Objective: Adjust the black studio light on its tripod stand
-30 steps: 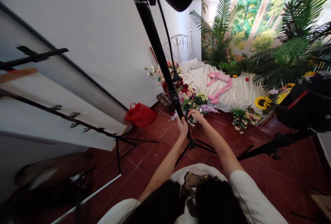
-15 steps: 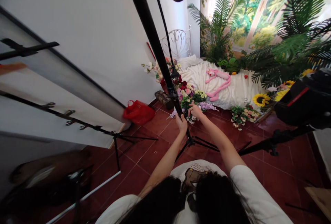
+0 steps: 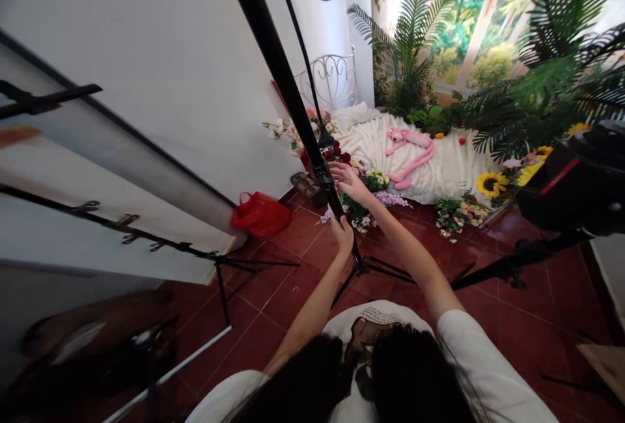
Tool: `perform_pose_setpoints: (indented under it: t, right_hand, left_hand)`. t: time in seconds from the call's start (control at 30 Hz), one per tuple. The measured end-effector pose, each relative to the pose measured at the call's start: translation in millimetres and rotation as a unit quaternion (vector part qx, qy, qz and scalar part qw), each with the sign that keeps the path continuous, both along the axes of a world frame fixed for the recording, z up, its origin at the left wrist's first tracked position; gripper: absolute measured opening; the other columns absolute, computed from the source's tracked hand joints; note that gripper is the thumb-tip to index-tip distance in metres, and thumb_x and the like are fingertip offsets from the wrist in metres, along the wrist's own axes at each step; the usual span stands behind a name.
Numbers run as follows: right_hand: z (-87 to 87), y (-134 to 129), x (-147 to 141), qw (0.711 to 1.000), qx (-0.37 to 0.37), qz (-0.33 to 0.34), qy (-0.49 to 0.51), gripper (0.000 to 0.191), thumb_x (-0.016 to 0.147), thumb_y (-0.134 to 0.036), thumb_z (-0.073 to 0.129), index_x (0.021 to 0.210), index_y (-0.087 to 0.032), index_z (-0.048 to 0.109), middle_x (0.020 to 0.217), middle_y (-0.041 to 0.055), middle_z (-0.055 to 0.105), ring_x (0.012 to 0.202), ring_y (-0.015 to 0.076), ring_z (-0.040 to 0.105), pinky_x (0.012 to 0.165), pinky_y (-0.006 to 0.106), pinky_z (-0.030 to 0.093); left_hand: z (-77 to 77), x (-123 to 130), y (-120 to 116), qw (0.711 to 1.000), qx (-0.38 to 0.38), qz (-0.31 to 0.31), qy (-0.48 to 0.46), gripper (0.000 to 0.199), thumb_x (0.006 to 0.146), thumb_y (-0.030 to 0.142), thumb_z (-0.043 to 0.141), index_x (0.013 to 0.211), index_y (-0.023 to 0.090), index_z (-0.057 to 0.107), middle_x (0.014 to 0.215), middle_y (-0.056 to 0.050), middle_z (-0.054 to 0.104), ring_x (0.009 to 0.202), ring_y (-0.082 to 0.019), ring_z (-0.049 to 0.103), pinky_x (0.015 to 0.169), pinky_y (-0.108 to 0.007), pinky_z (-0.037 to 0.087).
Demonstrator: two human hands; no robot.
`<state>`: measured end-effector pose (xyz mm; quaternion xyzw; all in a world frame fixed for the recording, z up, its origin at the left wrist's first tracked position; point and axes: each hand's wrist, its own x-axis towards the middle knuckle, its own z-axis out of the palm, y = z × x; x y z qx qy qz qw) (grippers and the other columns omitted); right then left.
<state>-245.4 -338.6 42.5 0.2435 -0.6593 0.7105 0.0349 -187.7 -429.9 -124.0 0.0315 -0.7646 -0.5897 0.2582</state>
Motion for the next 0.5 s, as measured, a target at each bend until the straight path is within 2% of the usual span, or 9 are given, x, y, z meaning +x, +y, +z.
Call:
perform_pose_setpoints:
  t: [0.1,0.2,0.33,0.5]
  right_hand:
    - [44.8,-14.4,18.4,0.996,0.004,0.073,0.044,0.074,0.069,-0.032,0.077,0.134,-0.025,0.041,0.123,0.0067,0.062,0.104,0.0204,0.063,0.085,0.033,0.056]
    - [65.7,-33.3,29.7,0.997,-0.002,0.033,0.069,0.07,0.068,-0.04,0.08,0.127,-0.022,0.046,0.112,0.0072,0.065,0.091,0.0179,0.064,0.078,0.031,0.057]
    - [70.8,-51.8,24.0,0.996,-0.004,-0.063,0.061,0.05,0.077,-0.049,0.073,0.112,-0.019,0.053,0.086,0.0024,0.065,0.066,0.0134,0.058,0.065,0.029,0.054]
    - [67.2,-61.7,17.9,0.981,0.038,-0.177,0.066,0.037,0.082,-0.053,0.064,0.096,-0.02,0.054,0.078,0.0001,0.057,0.071,0.0146,0.059,0.067,0.028,0.052]
  left_hand:
    - [-1.3,-1.2,0.3,1.0,0.001,0.019,-0.003,0.063,0.094,0.064,0.031,0.118,0.011,0.054,0.114,-0.023,0.063,0.118,-0.03,0.059,0.104,-0.043,0.044]
    - [-1.3,-1.8,0.7,1.0,0.002,0.018,-0.006,0.064,0.093,0.066,0.03,0.118,0.012,0.054,0.114,-0.023,0.063,0.12,-0.03,0.058,0.105,-0.043,0.043]
    - [1.8,-0.5,1.0,1.0,0.003,0.014,-0.013,0.062,0.094,0.064,0.03,0.116,0.011,0.054,0.113,-0.023,0.063,0.119,-0.03,0.059,0.104,-0.043,0.044]
    - [8.2,4.7,-0.2,1.0,0.01,-0.001,-0.004,0.051,0.096,0.057,0.032,0.115,0.014,0.051,0.111,-0.019,0.062,0.112,-0.026,0.06,0.099,-0.039,0.046]
